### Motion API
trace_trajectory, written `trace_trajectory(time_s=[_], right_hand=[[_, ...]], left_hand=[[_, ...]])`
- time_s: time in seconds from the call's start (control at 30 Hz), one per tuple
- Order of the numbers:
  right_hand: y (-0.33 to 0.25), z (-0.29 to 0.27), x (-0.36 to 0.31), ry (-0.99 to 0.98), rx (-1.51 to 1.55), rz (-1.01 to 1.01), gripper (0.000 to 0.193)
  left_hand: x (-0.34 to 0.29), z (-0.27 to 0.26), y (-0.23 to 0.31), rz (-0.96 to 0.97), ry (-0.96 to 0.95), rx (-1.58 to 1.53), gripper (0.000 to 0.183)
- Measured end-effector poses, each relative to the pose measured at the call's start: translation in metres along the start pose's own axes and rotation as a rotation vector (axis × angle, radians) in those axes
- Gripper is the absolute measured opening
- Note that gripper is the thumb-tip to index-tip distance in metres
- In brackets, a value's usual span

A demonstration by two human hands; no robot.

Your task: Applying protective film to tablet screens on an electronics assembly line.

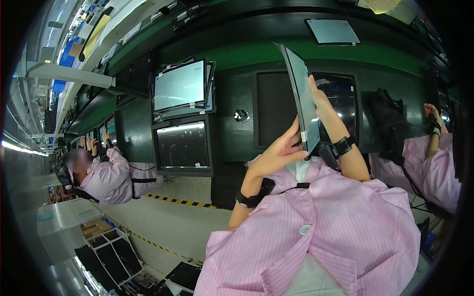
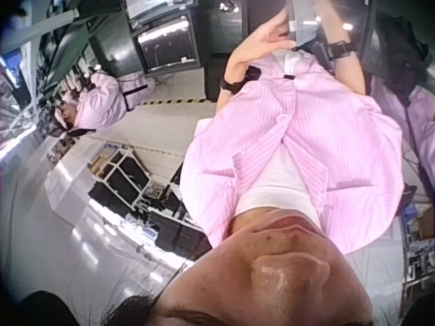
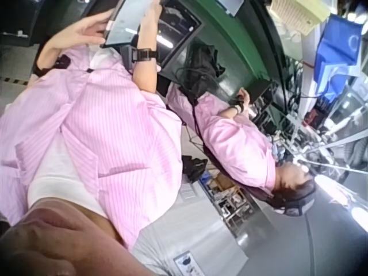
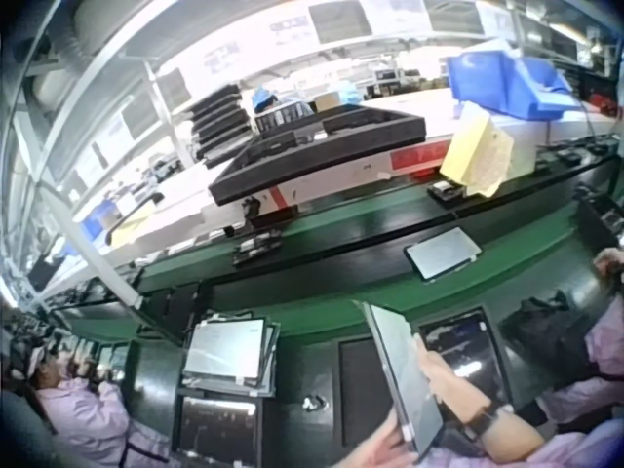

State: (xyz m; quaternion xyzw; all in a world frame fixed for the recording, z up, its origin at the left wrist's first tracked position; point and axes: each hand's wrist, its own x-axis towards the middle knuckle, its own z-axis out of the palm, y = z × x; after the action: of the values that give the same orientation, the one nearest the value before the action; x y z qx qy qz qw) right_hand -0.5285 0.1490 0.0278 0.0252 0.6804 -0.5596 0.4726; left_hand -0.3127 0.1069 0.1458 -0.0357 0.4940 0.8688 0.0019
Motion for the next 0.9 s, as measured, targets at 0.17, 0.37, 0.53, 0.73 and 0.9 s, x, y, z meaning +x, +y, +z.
trace_trajectory(time_s=[0.17, 0.37, 0.53, 0.73, 0.9], right_hand=[[0.005, 0.002, 0.005, 0.065, 0.08, 0.044, 0.096], [0.009, -0.003, 0.008, -0.004, 0.166, 0.02, 0.099], [0.008, 0.0, 0.005, 0.062, 0.101, 0.037, 0.101], [0.006, 0.004, -0.001, 0.068, 0.092, 0.05, 0.103], [0.017, -0.006, 0.009, 0.042, 0.2, 0.091, 0.096]], left_hand=[[-0.001, -0.003, -0.003, -0.009, -0.009, 0.004, 0.085], [-0.001, -0.008, -0.006, 0.012, 0.002, -0.067, 0.084], [-0.001, -0.01, -0.01, -0.026, 0.011, -0.073, 0.085], [0.0, -0.013, -0.006, -0.031, 0.012, -0.085, 0.084], [-0.004, -0.036, -0.009, -0.03, 0.019, -0.019, 0.08]])
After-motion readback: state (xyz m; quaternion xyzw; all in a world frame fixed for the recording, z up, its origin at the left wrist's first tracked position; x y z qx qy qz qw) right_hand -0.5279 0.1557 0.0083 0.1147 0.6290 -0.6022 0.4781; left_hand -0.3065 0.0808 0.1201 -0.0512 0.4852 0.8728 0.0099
